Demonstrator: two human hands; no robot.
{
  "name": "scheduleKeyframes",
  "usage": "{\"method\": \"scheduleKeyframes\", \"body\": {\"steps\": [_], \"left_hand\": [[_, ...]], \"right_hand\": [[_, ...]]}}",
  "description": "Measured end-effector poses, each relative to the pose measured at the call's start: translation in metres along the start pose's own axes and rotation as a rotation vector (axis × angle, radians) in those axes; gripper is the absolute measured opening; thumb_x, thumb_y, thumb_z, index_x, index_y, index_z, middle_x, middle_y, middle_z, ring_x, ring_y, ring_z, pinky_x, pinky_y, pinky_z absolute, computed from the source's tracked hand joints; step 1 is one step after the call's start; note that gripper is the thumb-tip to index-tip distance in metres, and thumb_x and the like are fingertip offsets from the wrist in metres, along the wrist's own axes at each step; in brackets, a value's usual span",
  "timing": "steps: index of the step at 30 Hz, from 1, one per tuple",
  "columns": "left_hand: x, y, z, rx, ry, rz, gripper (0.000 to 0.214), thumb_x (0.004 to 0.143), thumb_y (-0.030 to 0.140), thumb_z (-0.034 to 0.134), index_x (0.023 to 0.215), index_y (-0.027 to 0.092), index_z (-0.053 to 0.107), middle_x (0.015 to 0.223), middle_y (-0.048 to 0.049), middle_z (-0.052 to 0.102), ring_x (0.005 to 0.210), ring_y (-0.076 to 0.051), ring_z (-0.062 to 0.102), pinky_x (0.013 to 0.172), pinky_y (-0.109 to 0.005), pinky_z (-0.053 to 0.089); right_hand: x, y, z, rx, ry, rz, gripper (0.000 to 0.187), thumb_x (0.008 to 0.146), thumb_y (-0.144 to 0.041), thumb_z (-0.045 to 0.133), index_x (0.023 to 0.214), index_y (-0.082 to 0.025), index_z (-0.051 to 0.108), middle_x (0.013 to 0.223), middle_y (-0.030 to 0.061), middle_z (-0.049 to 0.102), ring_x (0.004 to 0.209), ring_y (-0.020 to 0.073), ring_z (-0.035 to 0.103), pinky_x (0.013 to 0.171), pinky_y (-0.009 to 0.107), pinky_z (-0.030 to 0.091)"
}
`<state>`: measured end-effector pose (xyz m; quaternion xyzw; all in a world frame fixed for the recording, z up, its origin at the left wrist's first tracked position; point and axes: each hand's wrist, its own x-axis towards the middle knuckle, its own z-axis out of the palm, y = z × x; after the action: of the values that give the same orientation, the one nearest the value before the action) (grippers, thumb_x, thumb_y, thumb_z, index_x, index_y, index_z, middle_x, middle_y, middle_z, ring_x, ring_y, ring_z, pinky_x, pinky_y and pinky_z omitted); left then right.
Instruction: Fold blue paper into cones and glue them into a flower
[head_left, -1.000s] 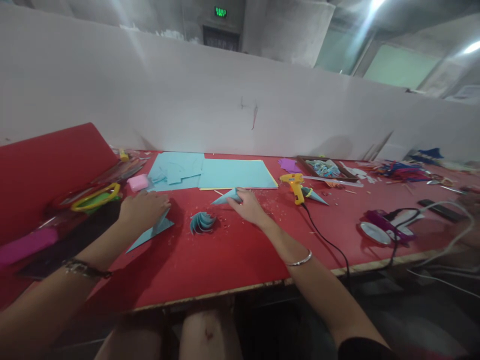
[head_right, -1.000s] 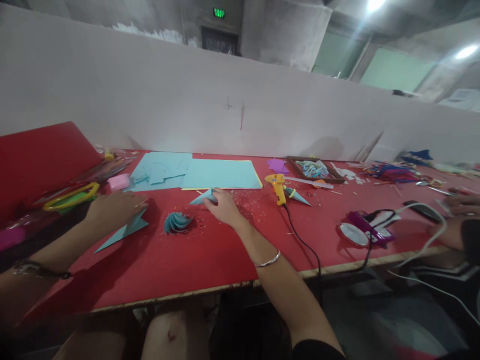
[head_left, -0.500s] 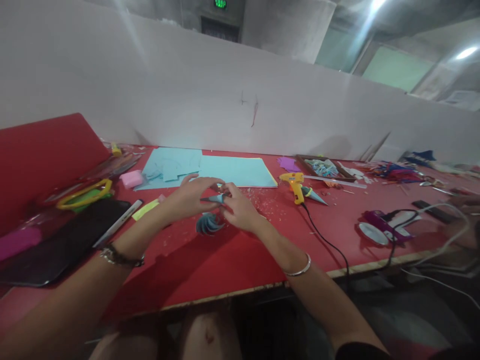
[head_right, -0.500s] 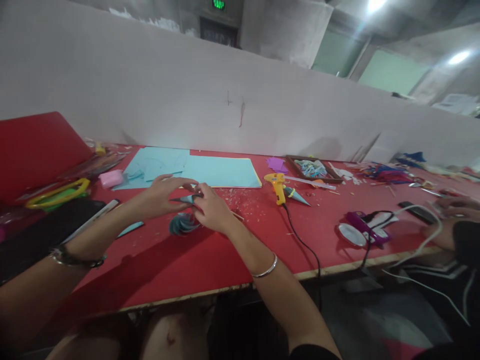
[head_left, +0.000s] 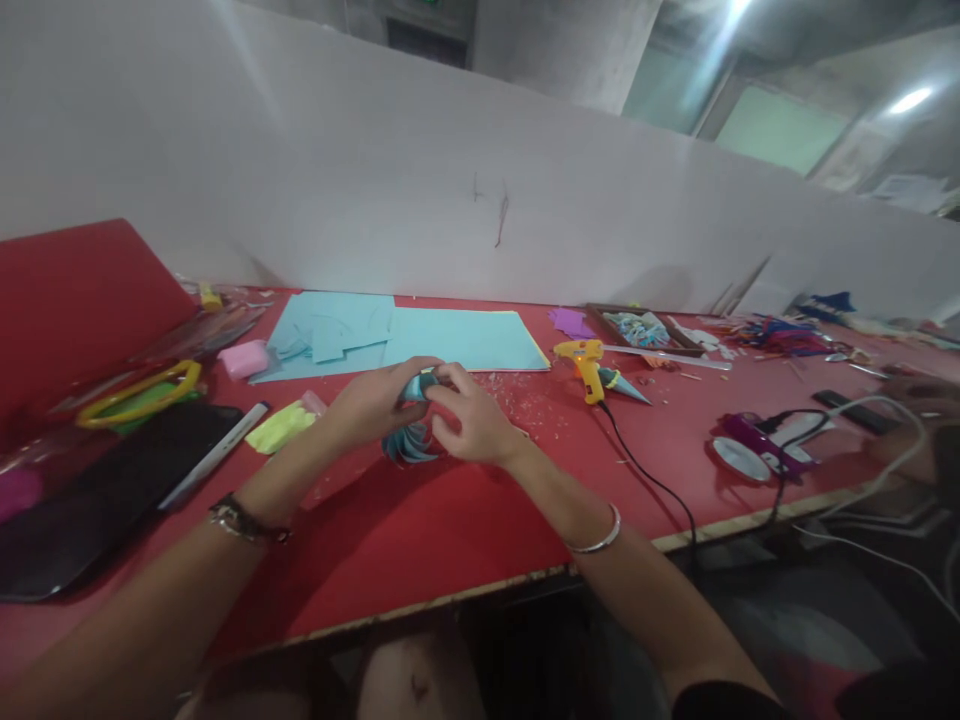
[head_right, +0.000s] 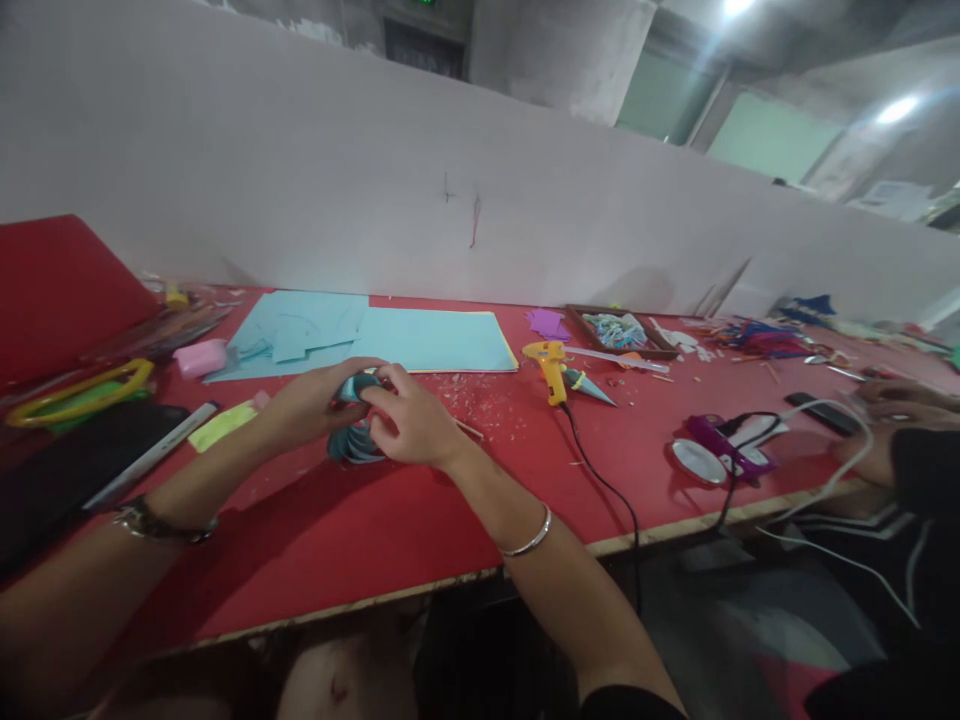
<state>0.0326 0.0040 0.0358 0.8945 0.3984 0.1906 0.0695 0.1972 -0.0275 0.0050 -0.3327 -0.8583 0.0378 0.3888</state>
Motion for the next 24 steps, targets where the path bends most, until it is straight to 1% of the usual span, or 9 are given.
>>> {"method": "scheduleKeyframes", "body": {"steps": [4, 6, 8, 9, 12, 15, 18, 21, 24], "left_hand": [[-0.008, -0.009, 0.001, 0.096, 0.028, -0.118, 0.043, 0.075, 0.030, 0.045, 0.117, 0.024, 0.046, 0.076, -0.0009, 0.062, 0.063, -0.016, 0.056, 0.053, -0.022, 0.034], [-0.011, -0.017, 0.003, 0.115, 0.059, -0.194, 0.042, 0.075, 0.033, 0.044, 0.116, 0.024, 0.047, 0.070, -0.0003, 0.061, 0.060, -0.017, 0.056, 0.052, -0.022, 0.033], [-0.012, -0.026, 0.004, 0.104, 0.124, -0.245, 0.041, 0.075, 0.037, 0.044, 0.114, 0.023, 0.048, 0.066, 0.0000, 0.059, 0.060, -0.017, 0.055, 0.052, -0.023, 0.034], [-0.012, -0.030, 0.004, 0.096, 0.163, -0.265, 0.040, 0.075, 0.038, 0.043, 0.113, 0.023, 0.048, 0.066, -0.0001, 0.059, 0.060, -0.017, 0.055, 0.053, -0.023, 0.034], [-0.013, -0.037, 0.004, 0.088, 0.249, -0.320, 0.039, 0.076, 0.039, 0.043, 0.110, 0.022, 0.049, 0.066, -0.0003, 0.058, 0.059, -0.017, 0.055, 0.053, -0.023, 0.034], [-0.013, -0.038, 0.004, 0.106, 0.261, -0.350, 0.039, 0.076, 0.039, 0.042, 0.110, 0.022, 0.050, 0.064, -0.0001, 0.058, 0.057, -0.016, 0.055, 0.050, -0.022, 0.033], [-0.013, -0.037, 0.005, 0.141, 0.272, -0.369, 0.038, 0.076, 0.039, 0.043, 0.109, 0.022, 0.050, 0.063, -0.0011, 0.059, 0.058, -0.018, 0.055, 0.049, -0.023, 0.031], [-0.014, -0.035, 0.005, 0.166, 0.318, -0.431, 0.039, 0.077, 0.043, 0.043, 0.108, 0.021, 0.051, 0.066, -0.0036, 0.060, 0.059, -0.020, 0.056, 0.049, -0.025, 0.030], [-0.014, -0.034, 0.003, 0.154, 0.338, -0.476, 0.040, 0.078, 0.044, 0.043, 0.109, 0.020, 0.050, 0.073, -0.0060, 0.062, 0.062, -0.021, 0.056, 0.051, -0.025, 0.030]], "right_hand": [[-0.001, 0.009, -0.004, 0.101, 0.101, 0.065, 0.026, 0.075, -0.014, 0.040, 0.098, -0.018, 0.052, 0.098, 0.0069, 0.046, 0.086, 0.0139, 0.050, 0.080, 0.030, 0.044], [-0.002, 0.021, -0.009, 0.111, 0.155, 0.165, 0.024, 0.076, -0.015, 0.038, 0.094, -0.018, 0.054, 0.089, 0.0045, 0.049, 0.076, 0.0116, 0.051, 0.071, 0.025, 0.044], [-0.005, 0.033, -0.017, 0.046, 0.211, 0.304, 0.019, 0.078, -0.019, 0.037, 0.082, -0.016, 0.055, 0.075, 0.0018, 0.052, 0.067, 0.0106, 0.049, 0.063, 0.022, 0.041], [-0.006, 0.039, -0.022, -0.018, 0.209, 0.387, 0.021, 0.079, -0.022, 0.036, 0.074, -0.016, 0.055, 0.069, 0.0006, 0.052, 0.064, 0.0102, 0.048, 0.061, 0.021, 0.039], [-0.010, 0.048, -0.043, -0.287, 0.085, 0.642, 0.029, 0.079, -0.033, 0.038, 0.064, -0.016, 0.057, 0.058, -0.0002, 0.053, 0.059, 0.0107, 0.048, 0.057, 0.021, 0.034], [-0.014, 0.049, -0.067, -0.587, 0.026, 0.915, 0.034, 0.078, -0.039, 0.039, 0.064, -0.016, 0.061, 0.063, 0.0049, 0.060, 0.067, 0.0156, 0.056, 0.059, 0.023, 0.036], [-0.023, 0.048, -0.091, -0.755, 0.022, 1.148, 0.036, 0.080, -0.037, 0.037, 0.080, -0.016, 0.065, 0.079, 0.0116, 0.064, 0.079, 0.0225, 0.061, 0.065, 0.029, 0.041], [-0.039, 0.054, -0.107, -0.760, 0.003, 1.284, 0.041, 0.077, -0.045, 0.043, 0.097, -0.013, 0.060, 0.094, 0.0166, 0.062, 0.091, 0.0290, 0.060, 0.070, 0.036, 0.044], [-0.053, 0.068, -0.112, -0.787, 0.003, 1.381, 0.061, 0.067, -0.044, 0.060, 0.115, -0.010, 0.046, 0.110, 0.0211, 0.055, 0.108, 0.0332, 0.050, 0.079, 0.040, 0.043]]}}
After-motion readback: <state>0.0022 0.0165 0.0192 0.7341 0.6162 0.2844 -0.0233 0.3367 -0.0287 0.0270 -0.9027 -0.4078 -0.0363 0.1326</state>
